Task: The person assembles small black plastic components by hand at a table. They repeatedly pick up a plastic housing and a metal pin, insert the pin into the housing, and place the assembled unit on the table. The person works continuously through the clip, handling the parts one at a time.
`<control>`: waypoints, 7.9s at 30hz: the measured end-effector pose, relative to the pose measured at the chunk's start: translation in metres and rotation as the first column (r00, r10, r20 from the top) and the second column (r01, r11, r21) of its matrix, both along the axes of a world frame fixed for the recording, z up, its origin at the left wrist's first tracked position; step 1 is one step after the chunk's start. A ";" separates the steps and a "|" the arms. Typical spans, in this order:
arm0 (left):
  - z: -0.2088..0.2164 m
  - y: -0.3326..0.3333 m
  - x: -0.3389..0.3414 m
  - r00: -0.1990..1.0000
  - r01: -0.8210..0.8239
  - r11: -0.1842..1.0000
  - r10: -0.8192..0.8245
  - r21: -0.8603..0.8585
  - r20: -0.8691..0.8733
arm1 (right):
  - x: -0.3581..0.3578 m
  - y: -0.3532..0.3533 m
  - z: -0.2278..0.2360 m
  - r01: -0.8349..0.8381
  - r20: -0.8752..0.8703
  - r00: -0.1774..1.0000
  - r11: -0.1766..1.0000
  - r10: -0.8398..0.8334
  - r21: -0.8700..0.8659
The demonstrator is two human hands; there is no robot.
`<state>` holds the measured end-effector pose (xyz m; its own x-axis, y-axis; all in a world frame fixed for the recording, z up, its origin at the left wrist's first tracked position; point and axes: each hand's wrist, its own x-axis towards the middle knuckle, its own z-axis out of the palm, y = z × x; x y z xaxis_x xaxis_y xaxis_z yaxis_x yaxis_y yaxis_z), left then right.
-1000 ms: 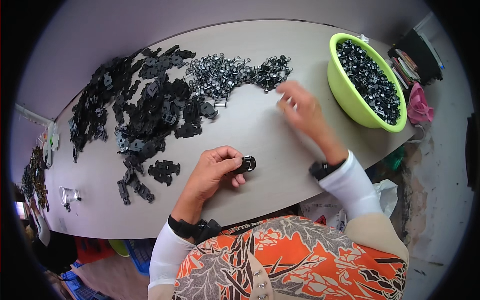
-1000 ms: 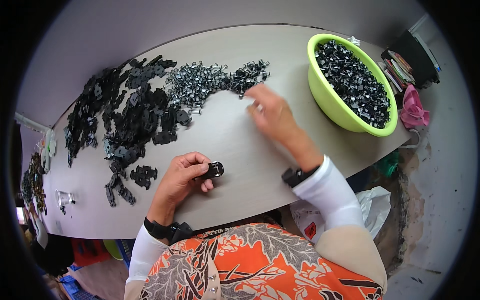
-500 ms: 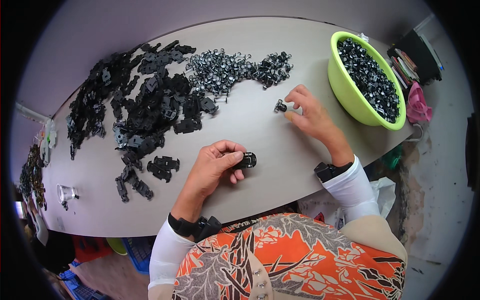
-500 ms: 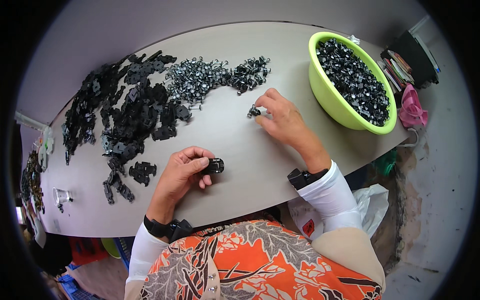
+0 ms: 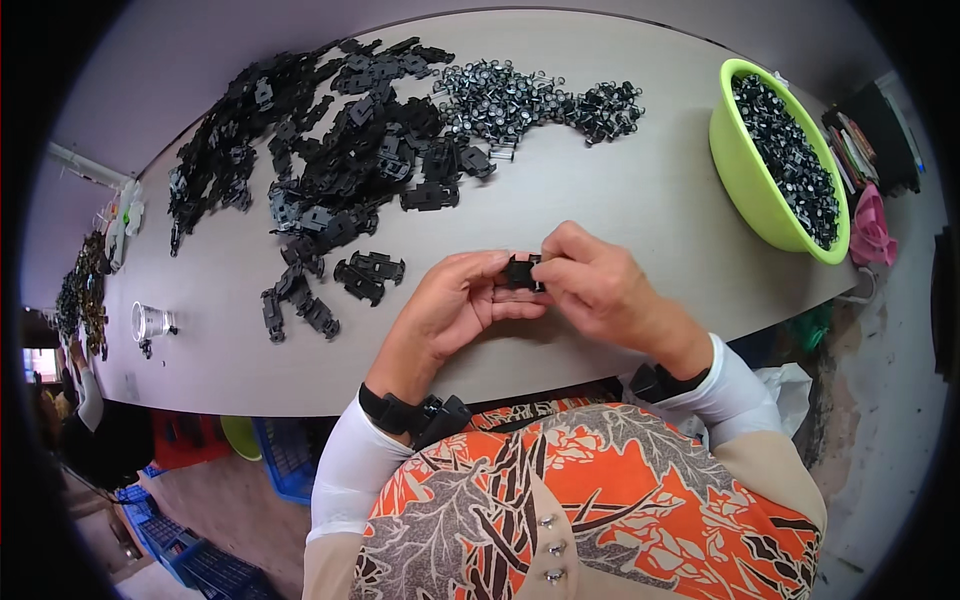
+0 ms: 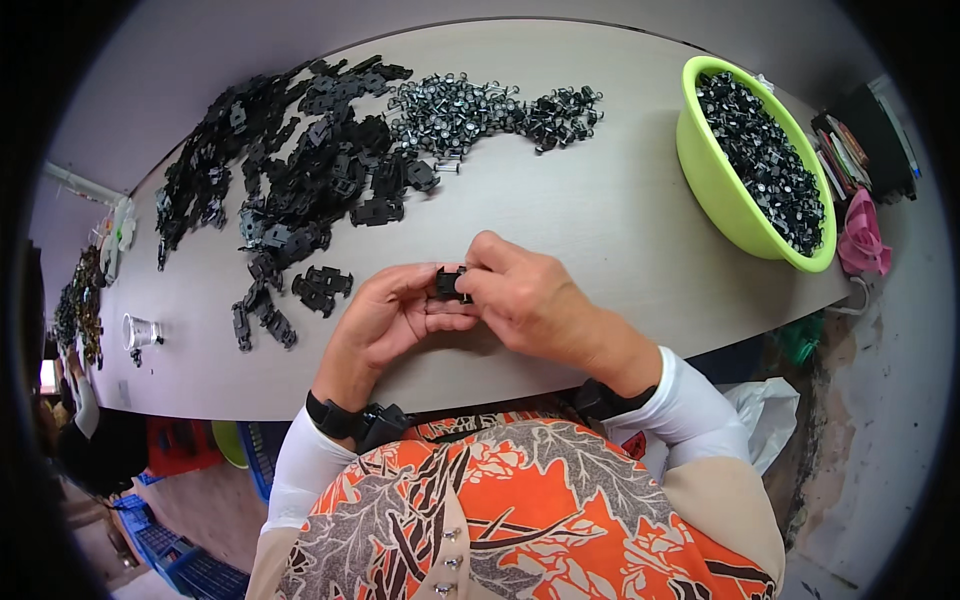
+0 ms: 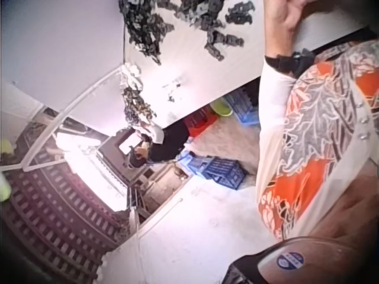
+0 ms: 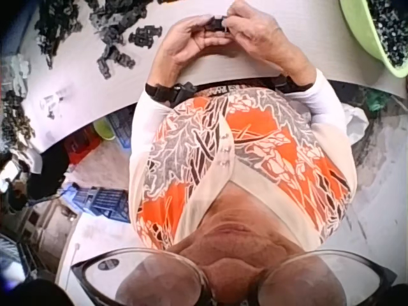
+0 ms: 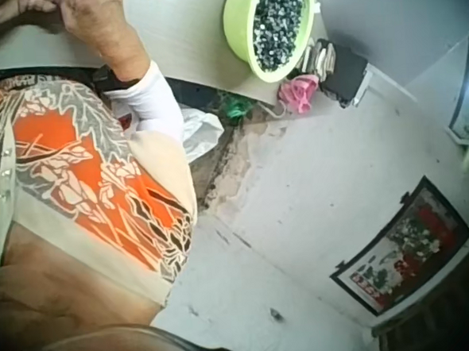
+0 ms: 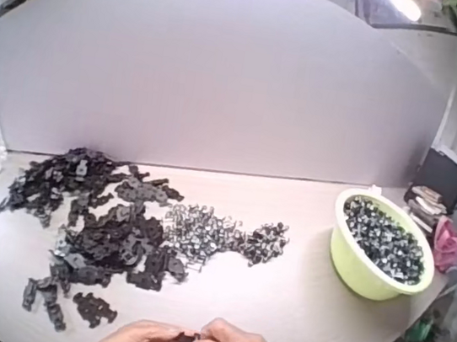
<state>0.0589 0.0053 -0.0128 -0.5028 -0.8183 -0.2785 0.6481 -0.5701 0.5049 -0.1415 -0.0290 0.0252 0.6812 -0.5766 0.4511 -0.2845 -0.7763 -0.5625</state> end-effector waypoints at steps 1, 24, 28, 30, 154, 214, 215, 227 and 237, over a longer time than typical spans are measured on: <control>-0.001 0.003 0.000 1.000 -0.010 1.000 0.010 -0.005 0.012 | 0.002 0.003 -0.004 -0.002 -0.034 0.999 1.000 0.001 -0.031; 0.001 0.032 -0.009 0.961 -0.047 0.985 0.090 -0.169 0.261 | 0.014 0.029 -0.007 0.006 0.014 1.000 1.000 -0.007 0.025; 0.001 0.040 -0.003 0.954 -0.049 0.988 0.089 -0.144 0.285 | 0.017 0.034 -0.014 -0.014 0.003 1.000 0.999 0.014 0.046; 0.005 0.043 -0.001 0.941 -0.061 0.989 0.102 -0.135 0.322 | 0.022 0.035 -0.011 -0.017 0.025 1.000 0.999 0.016 0.046; 0.002 0.023 -0.037 0.988 -0.061 0.995 0.049 0.078 0.147 | -0.023 0.015 -0.026 -0.123 0.158 0.980 0.992 0.124 -0.014; -0.010 0.035 0.000 0.982 -0.185 0.982 0.183 0.038 0.050 | 0.007 0.000 -0.011 -0.191 0.056 0.980 0.981 0.189 0.027; -0.009 0.035 0.000 0.979 -0.194 0.980 0.192 0.035 0.069 | 0.008 0.001 -0.013 -0.188 0.083 0.979 0.982 0.185 0.031; -0.002 0.038 -0.011 0.941 -0.173 0.981 0.191 -0.090 0.278 | 0.011 0.003 -0.010 -0.254 -0.085 0.963 0.966 0.257 0.054; 0.003 0.053 -0.003 0.835 -0.222 0.961 0.274 -0.163 0.476 | 0.030 0.021 -0.016 -0.260 0.067 0.965 0.961 0.254 0.092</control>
<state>0.0556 0.0588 -0.0096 -0.0983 -0.9330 -0.3463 0.4143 -0.3548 0.8381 -0.1112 -0.0081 0.0089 0.7884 -0.4289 0.4409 -0.0497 -0.7589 -0.6493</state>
